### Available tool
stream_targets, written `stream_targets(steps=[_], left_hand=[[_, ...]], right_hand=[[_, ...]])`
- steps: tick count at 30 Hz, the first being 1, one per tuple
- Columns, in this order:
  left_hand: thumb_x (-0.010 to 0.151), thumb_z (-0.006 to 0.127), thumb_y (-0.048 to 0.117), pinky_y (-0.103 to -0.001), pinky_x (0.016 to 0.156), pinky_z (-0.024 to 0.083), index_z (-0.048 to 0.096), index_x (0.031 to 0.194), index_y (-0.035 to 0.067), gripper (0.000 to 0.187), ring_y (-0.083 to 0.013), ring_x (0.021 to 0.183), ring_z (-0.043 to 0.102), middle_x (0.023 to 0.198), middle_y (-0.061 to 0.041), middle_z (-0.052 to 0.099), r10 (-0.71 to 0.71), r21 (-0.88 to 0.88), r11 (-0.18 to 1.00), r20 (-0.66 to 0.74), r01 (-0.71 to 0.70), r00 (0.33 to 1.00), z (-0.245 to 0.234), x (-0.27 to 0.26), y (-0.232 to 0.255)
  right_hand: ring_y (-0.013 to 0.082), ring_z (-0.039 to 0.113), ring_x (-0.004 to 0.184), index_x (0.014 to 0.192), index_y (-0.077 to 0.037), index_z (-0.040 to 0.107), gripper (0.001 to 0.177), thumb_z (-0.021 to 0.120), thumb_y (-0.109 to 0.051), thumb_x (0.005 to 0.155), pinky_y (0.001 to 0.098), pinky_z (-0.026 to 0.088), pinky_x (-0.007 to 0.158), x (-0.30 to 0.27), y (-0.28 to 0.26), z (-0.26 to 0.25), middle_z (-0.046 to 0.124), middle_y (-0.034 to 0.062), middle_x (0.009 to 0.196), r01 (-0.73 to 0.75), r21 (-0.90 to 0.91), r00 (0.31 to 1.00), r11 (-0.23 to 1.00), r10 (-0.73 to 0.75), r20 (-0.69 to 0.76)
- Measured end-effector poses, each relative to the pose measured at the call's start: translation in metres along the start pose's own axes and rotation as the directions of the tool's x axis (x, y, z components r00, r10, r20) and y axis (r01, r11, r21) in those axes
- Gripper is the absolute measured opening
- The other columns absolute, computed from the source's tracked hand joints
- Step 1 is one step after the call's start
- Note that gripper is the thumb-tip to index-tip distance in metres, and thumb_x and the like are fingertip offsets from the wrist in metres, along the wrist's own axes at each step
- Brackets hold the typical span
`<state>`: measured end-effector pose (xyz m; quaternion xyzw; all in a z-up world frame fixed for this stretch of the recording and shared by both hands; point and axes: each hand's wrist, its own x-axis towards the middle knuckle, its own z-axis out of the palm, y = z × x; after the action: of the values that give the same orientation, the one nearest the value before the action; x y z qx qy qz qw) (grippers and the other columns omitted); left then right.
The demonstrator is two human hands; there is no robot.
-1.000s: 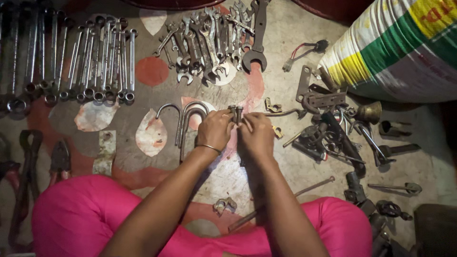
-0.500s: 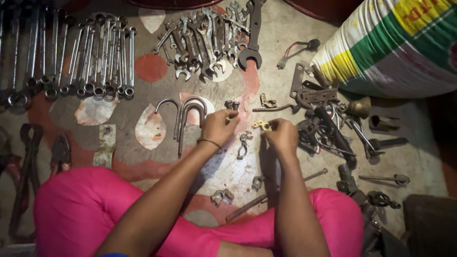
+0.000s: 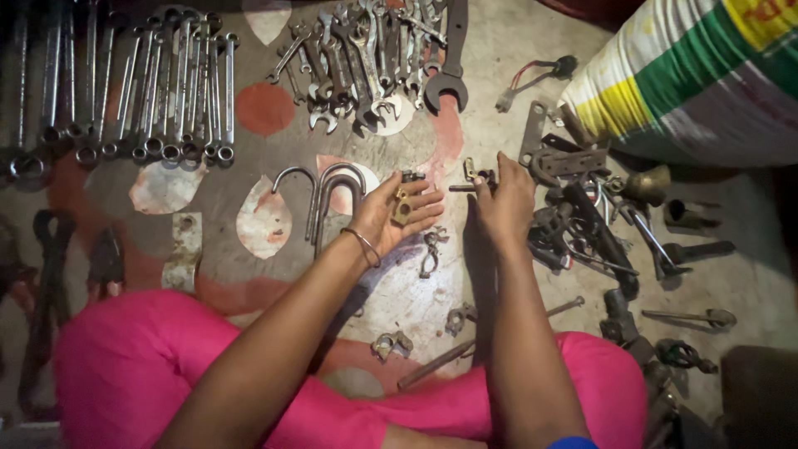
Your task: The person sits on the floor and handles mechanical components by hand and using tools, including picking up a spark plug, sorting through small bolts and nuts in a plastic container, and using pliers and a screwdriver to manipulate metal parts.
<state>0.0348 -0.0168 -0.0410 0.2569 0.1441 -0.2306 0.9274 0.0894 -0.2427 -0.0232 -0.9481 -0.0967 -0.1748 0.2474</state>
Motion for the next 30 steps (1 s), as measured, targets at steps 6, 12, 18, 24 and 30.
stream_targets(steps=[6, 12, 18, 24, 30], left_hand=[[0.099, 0.028, 0.07, -0.045, 0.11, 0.047, 0.032, 0.155, -0.004, 0.094, -0.0367, 0.135, 0.056, 0.145, -0.028, 0.056, -0.016, 0.026, 1.0, 0.131, 0.013, 0.991, 0.019, -0.011, 0.006], [0.095, 0.028, 0.076, -0.045, 0.11, 0.046, 0.03, 0.157, -0.003, 0.101, -0.0363, 0.135, 0.055, 0.149, -0.028, 0.052, -0.014, 0.02, 1.0, 0.136, 0.011, 0.991, 0.019, -0.009, 0.001], [0.095, 0.048, 0.066, -0.048, 0.112, 0.046, 0.037, 0.151, -0.002, 0.088, -0.035, 0.133, 0.057, 0.146, -0.025, 0.054, 0.023, -0.036, 0.999, -0.011, -0.023, 1.0, -0.001, 0.001, -0.009], [0.097, 0.058, 0.052, -0.049, 0.108, 0.051, 0.053, 0.135, -0.003, 0.068, -0.0367, 0.122, 0.063, 0.134, -0.021, 0.059, 0.019, -0.021, 1.0, -0.138, -0.022, 0.99, -0.019, 0.008, -0.021], [0.099, 0.051, 0.057, -0.041, 0.087, 0.055, 0.057, 0.128, 0.008, 0.057, -0.0296, 0.108, 0.069, 0.122, -0.018, 0.071, 0.027, 0.062, 0.998, -0.137, -0.019, 0.99, -0.028, -0.006, -0.022]], right_hand=[[0.0384, 0.054, 0.115, 0.115, -0.008, 0.074, 0.034, 0.079, -0.023, 0.085, 0.0514, 0.041, 0.098, -0.001, -0.021, 0.001, 0.067, 0.0164, 0.112, -0.136, -0.142, 0.986, 0.98, 0.148, 0.075], [0.0364, 0.06, 0.105, 0.098, -0.008, 0.074, 0.02, 0.08, -0.017, 0.081, 0.0479, 0.046, 0.093, -0.002, -0.023, -0.006, 0.07, 0.0136, 0.103, -0.208, -0.12, 0.976, 0.971, 0.214, 0.04], [0.0387, 0.062, 0.1, 0.107, -0.009, 0.075, 0.02, 0.075, -0.014, 0.087, 0.0499, 0.049, 0.088, -0.013, -0.015, -0.001, 0.069, 0.0167, 0.1, -0.205, 0.019, 0.978, 0.979, 0.204, 0.052], [0.0391, 0.061, 0.103, 0.098, -0.006, 0.074, 0.019, 0.077, -0.02, 0.085, 0.0489, 0.048, 0.09, -0.024, -0.022, -0.013, 0.067, 0.0188, 0.108, -0.125, -0.012, 0.988, 0.992, 0.125, 0.085], [0.0395, 0.06, 0.106, 0.124, -0.001, 0.068, 0.039, 0.072, -0.018, 0.089, 0.0493, 0.047, 0.092, -0.031, -0.025, -0.009, 0.067, 0.0196, 0.112, -0.08, -0.053, 0.997, 0.995, 0.081, 0.013]])
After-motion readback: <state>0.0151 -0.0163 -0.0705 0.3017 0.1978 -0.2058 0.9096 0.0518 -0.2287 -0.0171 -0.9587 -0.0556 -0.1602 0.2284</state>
